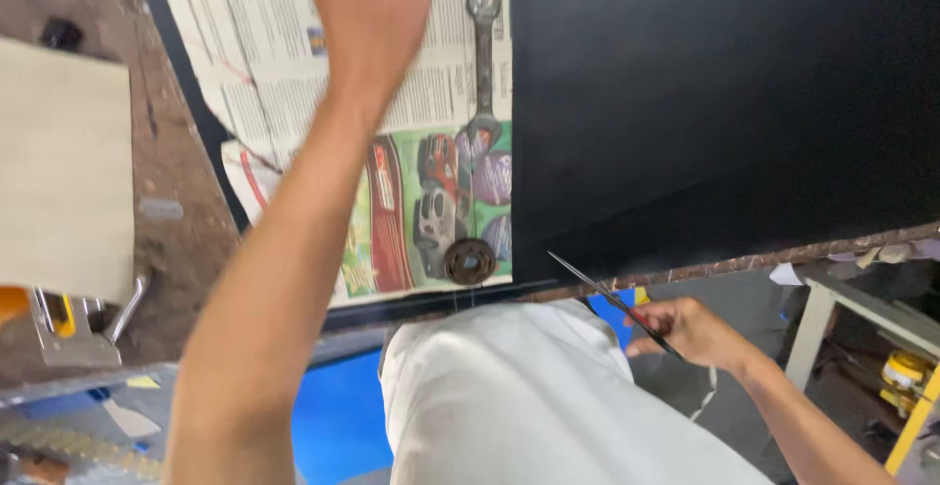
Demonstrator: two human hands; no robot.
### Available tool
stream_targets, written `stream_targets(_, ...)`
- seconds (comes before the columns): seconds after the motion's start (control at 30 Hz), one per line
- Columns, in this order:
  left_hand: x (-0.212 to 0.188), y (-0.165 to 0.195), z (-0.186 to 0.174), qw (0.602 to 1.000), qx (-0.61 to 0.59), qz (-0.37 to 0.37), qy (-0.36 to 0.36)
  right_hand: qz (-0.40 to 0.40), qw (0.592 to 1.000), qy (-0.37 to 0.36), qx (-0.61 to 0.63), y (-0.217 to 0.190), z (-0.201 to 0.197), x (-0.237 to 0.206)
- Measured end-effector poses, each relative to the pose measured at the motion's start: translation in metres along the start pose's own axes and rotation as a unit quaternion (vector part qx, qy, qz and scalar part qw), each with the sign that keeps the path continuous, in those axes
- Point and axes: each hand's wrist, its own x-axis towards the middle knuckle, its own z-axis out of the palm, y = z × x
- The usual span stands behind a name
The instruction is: The person marks straight lines on a black fabric sheet laid on a worktable, using a cardboard strip as a straightedge and a white marker, with newspaper and a tape measure weighting the material. They then cut along the marked lines with scissors and set the cut piece aside.
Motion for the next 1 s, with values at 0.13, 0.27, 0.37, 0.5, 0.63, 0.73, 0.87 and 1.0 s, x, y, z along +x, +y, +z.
stream_targets(0.13,-0.191,0.051,-0.061,0.943,-0.256,-0.208,-0.043,-0.074,0.993,-0.023,-0.090,-0.024,-0.018,0.014)
stream_targets(0.27,-0.341,0.074,-0.045,0.839,-0.337,-0.425,-0.054,-0.085,0.978,-0.072,-0.178,-0.049,-0.041,0.021)
stream_targets(0.37,-0.404,0.069,-0.016,0.724,-0.407,-0.547,-0.101,-0.104,0.969,-0.150,-0.166,-0.065,-0.049,0.030)
stream_targets(0.5,-0.440,0.059,0.016,0.660,-0.451,-0.587,-0.130,-0.104,0.946,-0.166,-0.258,-0.081,-0.041,0.038)
stream_targets(0.63,-0.446,0.056,0.036,0.638,-0.470,-0.607,-0.064,-0.142,0.940,-0.171,-0.259,-0.088,-0.029,0.041)
stream_targets(0.73,-0.448,0.057,0.044,0.647,-0.491,-0.583,-0.009,-0.143,0.936,-0.146,-0.285,-0.087,-0.024,0.039)
stream_targets(0.87,-0.455,0.057,0.052,0.673,-0.501,-0.542,0.046,-0.146,0.944,-0.130,-0.266,-0.083,-0.018,0.033)
stream_targets(1.0,-0.461,0.056,0.059,0.694,-0.495,-0.519,0.058,-0.134,0.938,-0.114,-0.297,-0.087,-0.012,0.028)
